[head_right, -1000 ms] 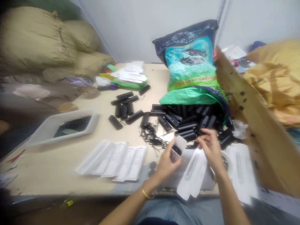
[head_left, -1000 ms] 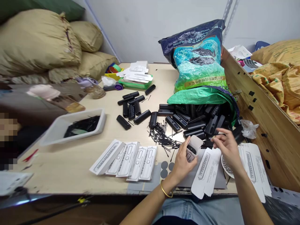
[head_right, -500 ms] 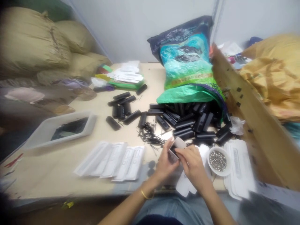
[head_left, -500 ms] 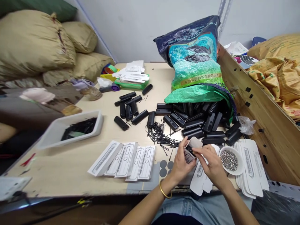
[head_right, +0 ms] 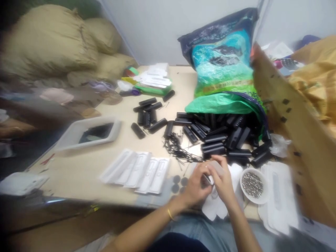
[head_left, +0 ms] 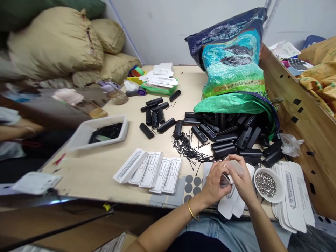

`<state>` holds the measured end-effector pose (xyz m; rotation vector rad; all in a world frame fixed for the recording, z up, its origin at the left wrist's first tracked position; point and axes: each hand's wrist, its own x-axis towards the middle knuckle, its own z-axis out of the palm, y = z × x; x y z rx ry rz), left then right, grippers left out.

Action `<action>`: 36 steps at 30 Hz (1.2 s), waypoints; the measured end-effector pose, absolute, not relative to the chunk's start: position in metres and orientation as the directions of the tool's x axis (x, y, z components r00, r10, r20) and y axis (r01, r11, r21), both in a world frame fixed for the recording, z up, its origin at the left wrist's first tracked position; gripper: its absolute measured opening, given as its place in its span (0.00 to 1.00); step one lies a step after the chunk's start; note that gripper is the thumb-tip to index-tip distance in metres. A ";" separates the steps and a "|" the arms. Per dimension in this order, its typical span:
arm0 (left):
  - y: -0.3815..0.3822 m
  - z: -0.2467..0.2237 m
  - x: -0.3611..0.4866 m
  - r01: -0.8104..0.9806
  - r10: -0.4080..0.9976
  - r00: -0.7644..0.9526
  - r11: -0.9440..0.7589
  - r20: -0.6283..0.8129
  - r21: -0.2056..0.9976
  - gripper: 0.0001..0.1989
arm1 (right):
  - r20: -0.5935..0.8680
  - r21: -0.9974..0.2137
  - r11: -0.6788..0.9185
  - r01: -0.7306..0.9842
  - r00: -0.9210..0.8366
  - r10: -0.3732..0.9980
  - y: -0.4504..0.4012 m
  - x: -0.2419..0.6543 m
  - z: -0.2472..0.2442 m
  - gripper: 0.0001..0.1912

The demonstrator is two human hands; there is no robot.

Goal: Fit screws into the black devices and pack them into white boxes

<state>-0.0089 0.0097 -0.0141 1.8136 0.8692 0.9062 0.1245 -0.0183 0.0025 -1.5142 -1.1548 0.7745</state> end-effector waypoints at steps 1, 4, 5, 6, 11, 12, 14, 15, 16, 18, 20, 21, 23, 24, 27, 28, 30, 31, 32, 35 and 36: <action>0.010 -0.015 -0.008 0.156 0.818 0.520 -0.375 0.247 0.914 0.18 | 0.098 -0.966 0.004 0.258 0.351 0.931 -0.016 0.118 -0.002 0.13; 0.014 -0.018 -0.008 0.103 0.836 0.501 -0.314 0.224 0.944 0.29 | 0.350 -0.897 0.200 0.395 0.357 0.866 -0.015 0.097 -0.015 0.10; 0.015 -0.018 -0.009 0.103 0.859 0.476 -0.269 0.190 0.958 0.32 | 0.445 -0.846 0.276 0.455 0.318 0.837 -0.017 0.092 -0.018 0.09; 0.016 -0.018 -0.010 0.109 0.878 0.452 -0.229 0.157 0.967 0.34 | 0.507 -0.803 0.333 0.494 0.275 0.817 -0.019 0.088 -0.021 0.08; 0.015 -0.016 -0.006 0.104 0.884 0.455 -0.174 0.109 0.979 0.36 | 0.360 -0.891 0.157 0.426 0.454 0.815 -0.023 0.090 -0.026 0.13; 0.015 -0.015 -0.004 0.104 0.882 0.458 -0.173 0.107 0.979 0.37 | 0.329 -0.903 0.122 0.413 0.479 0.814 -0.021 0.093 -0.025 0.14; 0.016 -0.015 -0.001 0.112 0.882 0.461 -0.172 0.102 0.979 0.37 | 0.323 -0.897 0.099 0.430 0.487 0.811 -0.018 0.099 -0.022 0.11; 0.016 -0.014 0.000 0.114 0.882 0.460 -0.172 0.101 0.978 0.37 | 0.333 -0.888 0.099 0.449 0.480 0.812 -0.016 0.102 -0.021 0.10; 0.017 -0.014 0.000 0.110 0.884 0.456 -0.170 0.102 0.979 0.36 | 0.352 -0.877 0.112 0.466 0.468 0.811 -0.016 0.103 -0.021 0.10; 0.017 -0.015 -0.001 0.089 0.889 0.444 -0.169 0.113 0.982 0.33 | 0.438 -0.837 0.201 0.509 0.403 0.804 -0.016 0.102 -0.021 0.12; 0.017 -0.015 -0.001 0.076 0.891 0.435 -0.178 0.129 0.981 0.32 | 0.548 -0.765 0.336 0.550 0.282 0.788 -0.018 0.097 -0.025 0.16; 0.017 -0.015 -0.001 0.078 0.894 0.428 -0.183 0.133 0.980 0.32 | 0.591 -0.728 0.386 0.566 0.234 0.772 -0.019 0.094 -0.027 0.18; 0.017 -0.012 0.001 0.094 0.906 0.404 -0.180 0.128 0.979 0.30 | 0.623 -0.696 0.418 0.584 0.202 0.756 -0.021 0.090 -0.031 0.22; 0.018 -0.010 0.001 0.110 0.911 0.397 -0.168 0.111 0.980 0.29 | 0.609 -0.706 0.411 0.577 0.198 0.768 -0.022 0.090 -0.033 0.22; 0.027 0.004 -0.013 0.254 0.929 0.368 -0.070 -0.029 0.965 0.24 | 0.452 -0.810 0.303 0.502 0.206 0.868 -0.028 0.105 -0.034 0.17; 0.031 0.009 -0.026 0.340 0.936 0.337 -0.022 -0.100 0.940 0.23 | 0.370 -0.849 0.229 0.476 0.228 0.901 -0.032 0.115 -0.034 0.16; 0.043 0.013 -0.064 0.518 0.959 0.192 0.083 -0.210 0.852 0.23 | 0.207 -0.882 0.043 0.469 0.305 0.930 -0.043 0.141 -0.036 0.16; 0.049 0.013 -0.086 0.610 0.966 0.122 0.110 -0.229 0.785 0.24 | 0.149 -0.866 -0.045 0.498 0.343 0.927 -0.050 0.156 -0.037 0.16; 0.055 0.009 -0.108 0.691 0.975 0.076 0.098 -0.207 0.716 0.24 | 0.111 -0.817 -0.123 0.563 0.364 0.925 -0.056 0.170 -0.040 0.14; 0.071 -0.010 -0.153 0.834 0.996 0.038 -0.075 0.078 0.546 0.27 | 0.108 -0.557 -0.177 0.811 0.282 0.953 -0.071 0.207 -0.048 0.13; 0.077 -0.017 -0.156 0.842 0.988 0.056 -0.125 0.145 0.524 0.27 | 0.106 -0.456 -0.186 0.871 0.260 0.960 -0.074 0.216 -0.051 0.13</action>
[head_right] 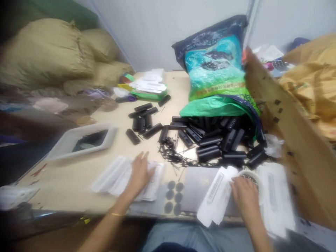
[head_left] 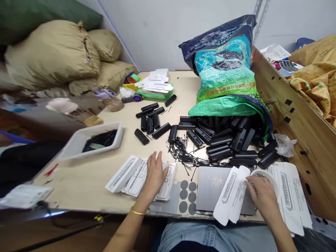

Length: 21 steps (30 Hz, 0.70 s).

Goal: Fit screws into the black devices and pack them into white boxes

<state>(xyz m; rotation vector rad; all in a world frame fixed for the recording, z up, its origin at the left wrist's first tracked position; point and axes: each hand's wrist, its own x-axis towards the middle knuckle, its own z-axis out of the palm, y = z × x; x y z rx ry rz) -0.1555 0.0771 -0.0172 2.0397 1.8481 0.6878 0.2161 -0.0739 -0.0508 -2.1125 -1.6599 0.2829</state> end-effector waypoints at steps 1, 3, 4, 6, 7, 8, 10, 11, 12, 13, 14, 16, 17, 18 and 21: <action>0.084 -0.024 -0.151 0.833 0.981 0.081 -0.164 0.175 0.529 0.27 | 0.095 -0.356 -0.214 0.910 0.263 0.960 -0.076 0.224 -0.053 0.13; 0.104 -0.035 -0.125 0.776 0.982 0.143 -0.187 0.121 0.602 0.27 | 0.038 -0.188 -0.301 0.935 0.313 0.949 -0.078 0.236 -0.057 0.12; 0.116 -0.039 -0.106 0.745 0.985 0.158 -0.161 0.064 0.647 0.28 | -0.004 -0.136 -0.333 0.933 0.336 0.942 -0.079 0.240 -0.060 0.12; 0.144 -0.045 -0.066 0.727 0.994 0.106 -0.064 -0.020 0.683 0.38 | -0.087 -0.116 -0.351 0.929 0.343 0.935 -0.080 0.248 -0.065 0.10; 0.158 -0.047 -0.049 0.724 0.996 0.047 0.019 -0.077 0.690 0.43 | -0.116 -0.145 -0.340 0.929 0.326 0.938 -0.081 0.251 -0.069 0.10; 0.170 -0.048 -0.035 0.702 0.991 -0.009 0.104 -0.137 0.704 0.47 | -0.129 -0.187 -0.328 0.926 0.308 0.943 -0.081 0.254 -0.072 0.09; 0.190 -0.049 -0.019 0.638 0.973 -0.082 0.219 -0.217 0.739 0.54 | -0.108 -0.297 -0.315 0.901 0.296 0.949 -0.083 0.259 -0.080 0.11; 0.196 -0.050 -0.016 0.606 0.966 -0.093 0.246 -0.240 0.757 0.55 | -0.079 -0.360 -0.308 0.880 0.301 0.950 -0.083 0.260 -0.084 0.11; 0.200 -0.049 -0.016 0.580 0.964 -0.091 0.254 -0.249 0.774 0.56 | -0.043 -0.426 -0.300 0.854 0.312 0.949 -0.084 0.262 -0.087 0.12; 0.202 -0.048 -0.019 0.560 0.965 -0.080 0.252 -0.252 0.789 0.55 | -0.001 -0.489 -0.289 0.823 0.331 0.944 -0.085 0.262 -0.089 0.12; 0.202 -0.047 -0.022 0.545 0.966 -0.065 0.245 -0.251 0.802 0.54 | 0.042 -0.546 -0.279 0.790 0.357 0.933 -0.085 0.263 -0.091 0.12; 0.194 -0.042 -0.031 0.508 0.968 -0.036 0.230 -0.246 0.830 0.50 | 0.098 -0.637 -0.278 0.719 0.433 0.896 -0.086 0.262 -0.091 0.13; 0.187 -0.038 -0.034 0.455 0.967 -0.007 0.229 -0.254 0.860 0.47 | 0.103 -0.684 -0.288 0.670 0.479 0.872 -0.086 0.261 -0.088 0.12; 0.178 -0.034 -0.037 0.368 0.961 0.043 0.237 -0.271 0.899 0.43 | 0.092 -0.740 -0.295 0.604 0.526 0.846 -0.086 0.259 -0.085 0.12; 0.142 -0.020 -0.041 -0.063 0.897 0.294 0.362 -0.329 0.930 0.29 | -0.021 -0.928 -0.247 0.279 0.624 0.781 -0.081 0.245 -0.071 0.13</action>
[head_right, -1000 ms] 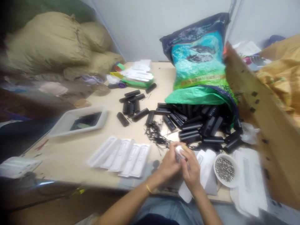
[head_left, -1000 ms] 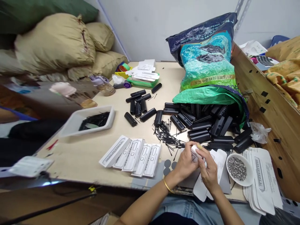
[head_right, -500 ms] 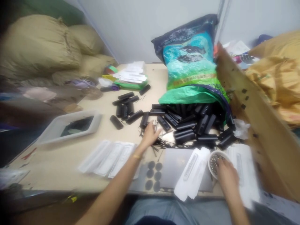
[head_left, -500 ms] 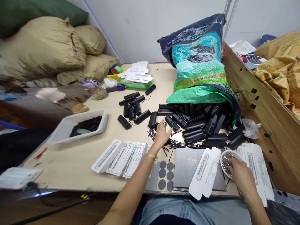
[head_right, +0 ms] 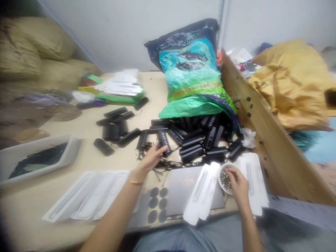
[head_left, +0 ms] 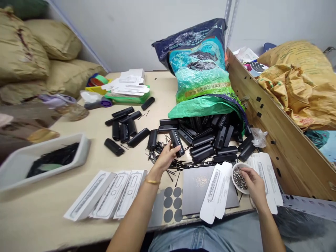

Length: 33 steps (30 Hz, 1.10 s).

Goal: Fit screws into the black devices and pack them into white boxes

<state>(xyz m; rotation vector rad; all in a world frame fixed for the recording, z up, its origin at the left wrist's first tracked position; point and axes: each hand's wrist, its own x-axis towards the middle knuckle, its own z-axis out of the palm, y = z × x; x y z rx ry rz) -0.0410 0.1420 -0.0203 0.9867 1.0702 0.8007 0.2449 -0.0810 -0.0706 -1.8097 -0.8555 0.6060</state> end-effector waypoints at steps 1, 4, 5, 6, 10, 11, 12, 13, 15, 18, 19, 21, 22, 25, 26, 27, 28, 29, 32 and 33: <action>0.128 -0.015 -0.040 -0.172 0.869 0.360 0.419 -0.339 0.892 0.27 | -0.071 -0.966 -0.211 0.149 0.632 0.772 -0.077 0.238 -0.065 0.14; 0.091 0.002 -0.030 -0.345 0.830 0.408 0.527 -0.381 0.777 0.26 | -0.166 -0.986 -0.111 -0.128 0.606 0.778 -0.058 0.212 -0.052 0.14; 0.081 0.006 -0.024 -0.396 0.828 0.403 0.542 -0.390 0.741 0.25 | -0.172 -0.981 -0.088 -0.171 0.585 0.793 -0.051 0.203 -0.048 0.14; 0.074 0.009 -0.018 -0.452 0.825 0.399 0.557 -0.401 0.696 0.23 | -0.168 -0.979 -0.067 -0.195 0.562 0.810 -0.044 0.193 -0.045 0.13; 0.061 0.008 0.002 -0.657 0.799 0.339 0.578 -0.497 0.483 0.11 | -0.111 -0.983 -0.020 -0.185 0.500 0.859 -0.027 0.156 -0.035 0.12; 0.060 0.005 0.005 -0.686 0.786 0.327 0.580 -0.525 0.440 0.10 | -0.089 -0.988 -0.011 -0.155 0.505 0.858 -0.025 0.148 -0.033 0.11; 0.059 0.002 0.007 -0.703 0.773 0.327 0.583 -0.544 0.407 0.10 | -0.059 -0.994 -0.003 -0.108 0.518 0.853 -0.025 0.141 -0.031 0.10; 0.058 0.000 0.008 -0.712 0.764 0.336 0.589 -0.551 0.382 0.10 | -0.020 -0.999 0.003 -0.041 0.535 0.844 -0.024 0.135 -0.029 0.10; 0.056 -0.003 0.010 -0.714 0.748 0.369 0.608 -0.551 0.348 0.10 | 0.098 -0.990 0.023 0.142 0.551 0.829 -0.025 0.126 -0.026 0.08; 0.052 -0.004 0.011 -0.705 0.736 0.409 0.630 -0.539 0.325 0.11 | 0.292 -0.915 0.087 0.393 0.500 0.815 -0.024 0.119 -0.021 0.05; 0.051 -0.003 0.011 -0.703 0.735 0.418 0.634 -0.533 0.323 0.11 | 0.340 -0.890 0.114 0.442 0.474 0.812 -0.023 0.118 -0.020 0.04; 0.050 0.000 0.012 -0.699 0.741 0.427 0.634 -0.518 0.330 0.12 | 0.398 -0.853 0.153 0.498 0.434 0.808 -0.021 0.117 -0.019 0.05; 0.049 0.001 0.013 -0.698 0.747 0.426 0.630 -0.510 0.340 0.12 | 0.412 -0.844 0.164 0.512 0.420 0.809 -0.021 0.117 -0.019 0.06; 0.048 0.005 0.014 -0.703 0.772 0.407 0.606 -0.488 0.373 0.13 | 0.399 -0.845 0.150 0.514 0.419 0.816 -0.021 0.118 -0.019 0.06; 0.047 0.006 0.014 -0.705 0.779 0.400 0.598 -0.482 0.382 0.13 | 0.385 -0.850 0.134 0.510 0.426 0.819 -0.022 0.119 -0.019 0.05; 0.046 0.006 0.014 -0.706 0.786 0.394 0.590 -0.476 0.391 0.13 | 0.370 -0.853 0.117 0.509 0.432 0.823 -0.023 0.119 -0.019 0.05; 0.046 0.007 0.014 -0.705 0.793 0.390 0.584 -0.468 0.402 0.13 | 0.359 -0.852 0.101 0.513 0.432 0.827 -0.024 0.120 -0.019 0.05; 0.045 0.007 0.015 -0.702 0.799 0.388 0.579 -0.459 0.414 0.13 | 0.353 -0.846 0.090 0.525 0.427 0.832 -0.024 0.121 -0.019 0.05; 0.043 0.008 0.015 -0.696 0.828 0.358 0.544 -0.431 0.469 0.13 | 0.374 -0.795 0.087 0.600 0.371 0.850 -0.025 0.124 -0.018 0.06; 0.042 0.008 0.015 -0.693 0.842 0.337 0.525 -0.421 0.494 0.14 | 0.387 -0.767 0.094 0.634 0.340 0.857 -0.025 0.126 -0.017 0.06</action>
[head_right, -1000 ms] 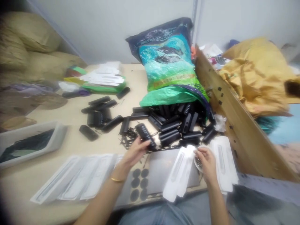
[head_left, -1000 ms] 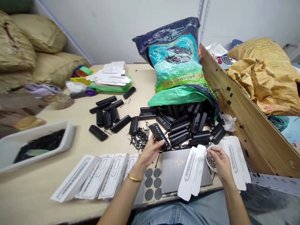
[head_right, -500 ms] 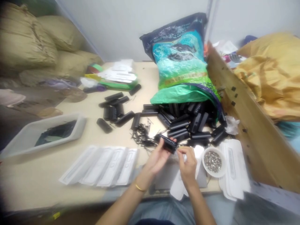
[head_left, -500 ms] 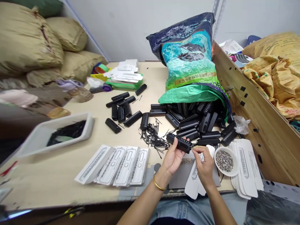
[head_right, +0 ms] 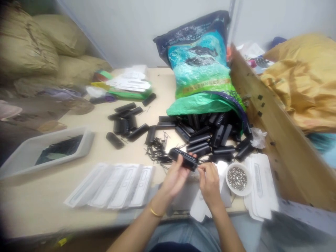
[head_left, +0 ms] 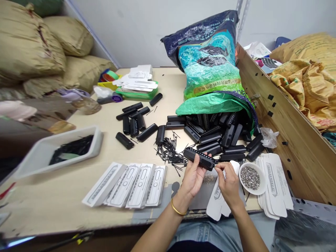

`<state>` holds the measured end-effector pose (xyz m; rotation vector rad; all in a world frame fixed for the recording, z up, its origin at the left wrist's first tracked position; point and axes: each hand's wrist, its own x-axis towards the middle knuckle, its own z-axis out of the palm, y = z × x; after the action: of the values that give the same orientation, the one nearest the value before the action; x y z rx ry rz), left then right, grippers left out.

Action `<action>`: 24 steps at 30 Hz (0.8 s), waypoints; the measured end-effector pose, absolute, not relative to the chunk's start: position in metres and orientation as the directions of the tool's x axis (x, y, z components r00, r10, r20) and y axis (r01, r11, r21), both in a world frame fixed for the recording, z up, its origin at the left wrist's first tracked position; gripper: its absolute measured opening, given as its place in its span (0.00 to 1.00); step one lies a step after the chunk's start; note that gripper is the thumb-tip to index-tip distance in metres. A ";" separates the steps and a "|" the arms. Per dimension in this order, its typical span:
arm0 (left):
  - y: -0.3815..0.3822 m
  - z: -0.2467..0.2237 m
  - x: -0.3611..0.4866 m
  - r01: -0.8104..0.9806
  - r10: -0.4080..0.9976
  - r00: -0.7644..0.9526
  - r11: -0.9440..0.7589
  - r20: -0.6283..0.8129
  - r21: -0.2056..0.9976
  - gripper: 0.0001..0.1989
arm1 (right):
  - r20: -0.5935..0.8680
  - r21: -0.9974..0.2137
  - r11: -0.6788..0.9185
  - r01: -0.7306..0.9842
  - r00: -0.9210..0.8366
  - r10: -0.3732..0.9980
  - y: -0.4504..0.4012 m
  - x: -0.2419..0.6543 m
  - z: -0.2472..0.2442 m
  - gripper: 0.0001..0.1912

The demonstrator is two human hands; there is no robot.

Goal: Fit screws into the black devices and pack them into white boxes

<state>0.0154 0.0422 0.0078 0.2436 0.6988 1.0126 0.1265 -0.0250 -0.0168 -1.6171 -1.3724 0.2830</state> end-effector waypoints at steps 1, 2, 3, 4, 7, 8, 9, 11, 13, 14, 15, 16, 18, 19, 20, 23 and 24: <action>0.041 0.008 0.015 -0.687 0.856 0.311 0.503 -0.413 0.524 0.15 | 0.399 -0.735 0.102 0.670 0.305 0.865 -0.025 0.129 -0.016 0.07; 0.040 0.009 0.015 -0.677 0.869 0.284 0.481 -0.404 0.557 0.16 | 0.406 -0.700 0.111 0.705 0.265 0.875 -0.024 0.132 -0.015 0.07; 0.039 0.009 0.015 -0.663 0.881 0.261 0.461 -0.395 0.590 0.17 | 0.409 -0.668 0.121 0.734 0.226 0.884 -0.024 0.134 -0.014 0.08; 0.037 0.009 0.015 -0.646 0.891 0.242 0.444 -0.385 0.621 0.18 | 0.407 -0.642 0.132 0.755 0.190 0.893 -0.023 0.137 -0.014 0.09; 0.035 0.007 0.014 -0.606 0.901 0.220 0.426 -0.373 0.672 0.20 | 0.382 -0.661 0.145 0.736 0.164 0.910 -0.023 0.138 -0.017 0.09; 0.035 0.006 0.013 -0.602 0.897 0.231 0.437 -0.378 0.668 0.20 | 0.373 -0.704 0.134 0.697 0.202 0.906 -0.024 0.135 -0.020 0.09; 0.035 0.005 0.013 -0.602 0.886 0.250 0.457 -0.389 0.654 0.20 | 0.364 -0.757 0.118 0.643 0.265 0.893 -0.024 0.131 -0.023 0.09; 0.037 0.002 0.013 -0.608 0.853 0.302 0.516 -0.426 0.603 0.18 | 0.331 -0.858 0.085 0.506 0.419 0.845 -0.026 0.120 -0.032 0.07; 0.040 0.002 0.012 -0.615 0.818 0.348 0.568 -0.458 0.548 0.17 | 0.262 -0.925 0.059 0.375 0.519 0.814 -0.029 0.111 -0.040 0.05; 0.041 0.004 0.012 -0.618 0.807 0.362 0.583 -0.468 0.527 0.17 | 0.225 -0.945 0.050 0.322 0.535 0.814 -0.031 0.108 -0.044 0.04; 0.042 0.007 0.010 -0.620 0.800 0.371 0.592 -0.472 0.516 0.16 | 0.192 -0.959 0.042 0.280 0.535 0.823 -0.033 0.108 -0.046 0.05; 0.042 0.011 0.008 -0.618 0.798 0.378 0.595 -0.469 0.514 0.16 | 0.163 -0.968 0.034 0.248 0.525 0.835 -0.036 0.111 -0.048 0.07; 0.040 0.020 0.002 -0.611 0.819 0.374 0.571 -0.435 0.549 0.14 | 0.127 -0.975 0.011 0.220 0.523 0.843 -0.042 0.122 -0.050 0.11; 0.038 0.024 -0.002 -0.609 0.848 0.355 0.529 -0.393 0.591 0.14 | 0.115 -0.974 -0.012 0.225 0.540 0.833 -0.046 0.129 -0.051 0.11; 0.035 0.026 -0.006 -0.601 0.884 0.331 0.468 -0.331 0.648 0.13 | 0.106 -0.970 -0.043 0.241 0.569 0.815 -0.050 0.137 -0.051 0.10; 0.027 0.013 -0.011 -0.472 0.936 0.330 0.273 -0.119 0.838 0.15 | 0.117 -0.942 -0.134 0.308 0.674 0.730 -0.058 0.160 -0.050 0.10; 0.026 0.004 -0.009 -0.388 0.925 0.367 0.251 -0.101 0.887 0.15 | 0.132 -0.927 -0.156 0.340 0.688 0.713 -0.060 0.166 -0.048 0.10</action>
<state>-0.0086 0.0258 0.0039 0.9019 0.7277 1.0090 0.1662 -0.0599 -0.0483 -1.7581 -0.8435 0.4076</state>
